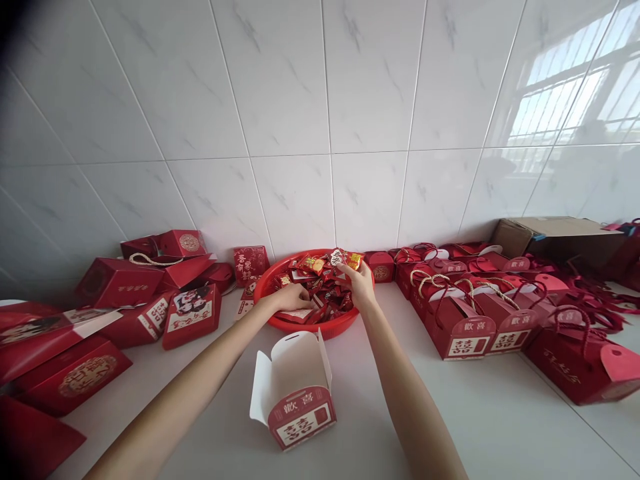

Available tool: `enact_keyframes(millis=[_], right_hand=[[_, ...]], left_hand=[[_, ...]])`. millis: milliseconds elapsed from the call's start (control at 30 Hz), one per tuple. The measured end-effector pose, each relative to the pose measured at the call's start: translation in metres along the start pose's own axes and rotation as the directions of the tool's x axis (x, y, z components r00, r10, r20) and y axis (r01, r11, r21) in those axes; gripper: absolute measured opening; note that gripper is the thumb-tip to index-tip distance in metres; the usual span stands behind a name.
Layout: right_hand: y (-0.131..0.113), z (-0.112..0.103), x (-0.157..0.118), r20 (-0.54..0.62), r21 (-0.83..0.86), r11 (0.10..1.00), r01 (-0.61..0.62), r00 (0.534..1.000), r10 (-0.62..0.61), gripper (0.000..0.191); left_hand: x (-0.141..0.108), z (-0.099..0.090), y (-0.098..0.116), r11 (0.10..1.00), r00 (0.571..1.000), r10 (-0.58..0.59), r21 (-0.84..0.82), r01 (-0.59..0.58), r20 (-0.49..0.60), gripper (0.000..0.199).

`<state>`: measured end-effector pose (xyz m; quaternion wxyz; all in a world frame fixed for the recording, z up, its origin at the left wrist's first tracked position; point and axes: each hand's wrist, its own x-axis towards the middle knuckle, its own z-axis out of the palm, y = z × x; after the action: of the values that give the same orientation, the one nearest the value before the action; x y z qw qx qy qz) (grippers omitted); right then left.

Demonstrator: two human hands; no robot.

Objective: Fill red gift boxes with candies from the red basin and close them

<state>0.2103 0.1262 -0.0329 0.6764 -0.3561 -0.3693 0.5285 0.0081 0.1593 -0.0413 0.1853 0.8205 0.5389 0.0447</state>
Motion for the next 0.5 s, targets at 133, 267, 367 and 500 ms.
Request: enact_keyframes(millis=[133,267,367,500], right_hand=[[0.0020,-0.0005,0.0012,0.002,-0.018,1.000,0.006,1.000,-0.006,0.037],[0.0024,-0.0003,0.0010,-0.004,-0.028,1.000,-0.006,1.000,0.006,0.037],[0.0023,0.0002,0.0005,-0.013,-0.028,1.000,-0.009,1.000,0.009,0.037],[0.0026,0.0008,0.0007,-0.021,-0.022,1.000,-0.003,1.000,0.003,0.035]], left_hand=[[-0.0028,0.0005,0.0006,0.999,0.998,0.027,-0.027,-0.025,0.065,0.011],[-0.0033,0.0011,0.0008,0.998,0.997,0.024,-0.052,-0.020,0.078,0.017],[-0.0024,0.0021,0.0020,0.998,0.999,0.008,-0.058,-0.006,0.036,0.021],[-0.0021,0.0010,0.0035,0.999,0.981,-0.019,-0.053,0.008,-0.193,0.051]])
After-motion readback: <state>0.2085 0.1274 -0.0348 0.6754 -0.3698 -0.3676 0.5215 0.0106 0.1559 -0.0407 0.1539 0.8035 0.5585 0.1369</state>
